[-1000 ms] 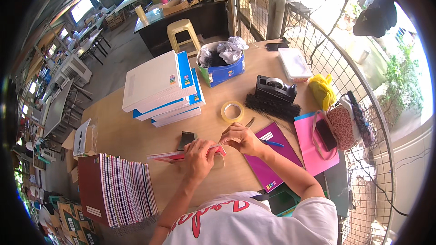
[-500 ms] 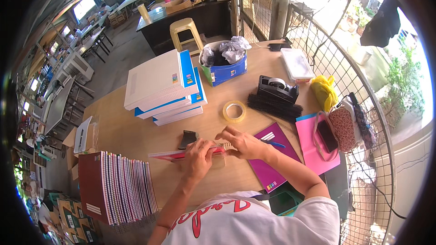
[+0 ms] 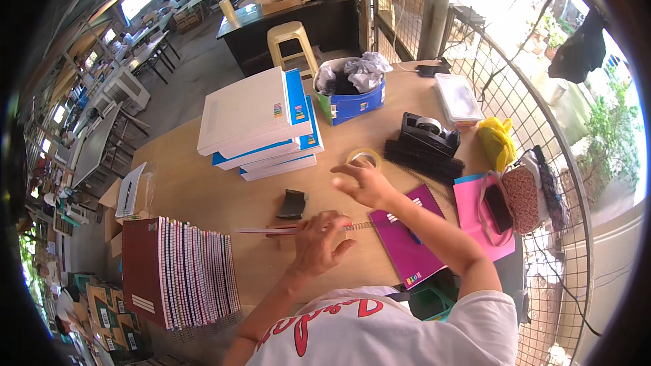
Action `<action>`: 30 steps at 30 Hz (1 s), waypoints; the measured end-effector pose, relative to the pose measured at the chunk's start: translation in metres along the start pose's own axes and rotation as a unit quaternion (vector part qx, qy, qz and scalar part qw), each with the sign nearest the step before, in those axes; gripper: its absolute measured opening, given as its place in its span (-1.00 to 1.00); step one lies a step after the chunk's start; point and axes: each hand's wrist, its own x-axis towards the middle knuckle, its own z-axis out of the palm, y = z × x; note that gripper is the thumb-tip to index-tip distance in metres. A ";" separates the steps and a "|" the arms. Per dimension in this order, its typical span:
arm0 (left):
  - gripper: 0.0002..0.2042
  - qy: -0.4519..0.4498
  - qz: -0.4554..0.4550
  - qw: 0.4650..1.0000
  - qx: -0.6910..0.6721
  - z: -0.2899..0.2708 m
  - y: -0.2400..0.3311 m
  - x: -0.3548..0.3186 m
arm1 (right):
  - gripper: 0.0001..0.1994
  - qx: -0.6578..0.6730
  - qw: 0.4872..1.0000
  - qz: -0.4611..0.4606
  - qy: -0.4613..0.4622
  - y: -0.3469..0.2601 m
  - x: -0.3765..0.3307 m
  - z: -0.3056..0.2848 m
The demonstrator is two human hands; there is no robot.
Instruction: The person applies clear adhesive tape to the spines and covers of various notebooks using a tape dispenser and scissors, then organizes the finished notebooks into stacks on a wooden table.
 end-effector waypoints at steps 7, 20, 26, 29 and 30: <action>-0.86 0.019 0.003 0.997 0.074 0.020 -0.010 -0.007 | -0.27 -0.207 0.933 -0.084 -0.281 0.036 0.097 0.168; -0.82 -0.012 0.021 0.997 0.077 -0.009 -0.025 -0.010 | -0.43 0.092 0.959 -0.011 -0.268 0.010 0.006 -0.041; -0.87 -0.051 0.029 0.997 0.047 -0.008 -0.030 -0.013 | -0.37 0.040 0.938 0.007 -0.343 0.018 -0.016 -0.040; -0.83 -0.054 0.031 0.997 0.045 -0.009 -0.032 -0.012 | -0.46 0.179 0.922 -0.034 -0.340 0.019 -0.019 -0.030; -0.79 -0.058 0.032 0.997 0.042 -0.009 -0.032 -0.014 | -0.49 0.084 0.925 -0.053 -0.366 0.016 -0.019 -0.026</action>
